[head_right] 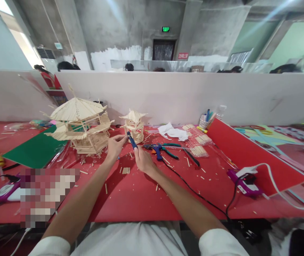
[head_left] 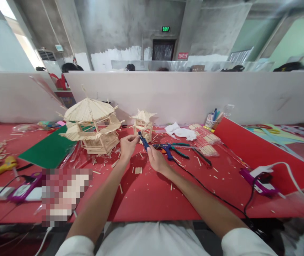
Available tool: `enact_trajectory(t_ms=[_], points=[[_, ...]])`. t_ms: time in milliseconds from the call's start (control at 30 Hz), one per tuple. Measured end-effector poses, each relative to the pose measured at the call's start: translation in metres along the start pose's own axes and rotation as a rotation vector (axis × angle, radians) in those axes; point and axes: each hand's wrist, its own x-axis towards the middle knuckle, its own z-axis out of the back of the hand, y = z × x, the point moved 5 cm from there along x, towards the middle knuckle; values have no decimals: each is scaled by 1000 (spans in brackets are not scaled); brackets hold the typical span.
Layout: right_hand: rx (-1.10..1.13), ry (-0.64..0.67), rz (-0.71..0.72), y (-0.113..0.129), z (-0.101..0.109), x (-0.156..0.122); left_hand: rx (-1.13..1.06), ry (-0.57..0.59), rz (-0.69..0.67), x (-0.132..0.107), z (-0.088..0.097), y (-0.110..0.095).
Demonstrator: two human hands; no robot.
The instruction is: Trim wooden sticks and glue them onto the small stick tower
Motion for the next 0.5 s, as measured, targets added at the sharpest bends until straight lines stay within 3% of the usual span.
enact_trajectory(t_ms=[367, 500], points=[[-40, 3, -36, -2, -1, 6, 0, -15, 5, 0, -1, -3], [-82, 23, -50, -2, 14, 6, -51, 5, 22, 1, 0, -5]])
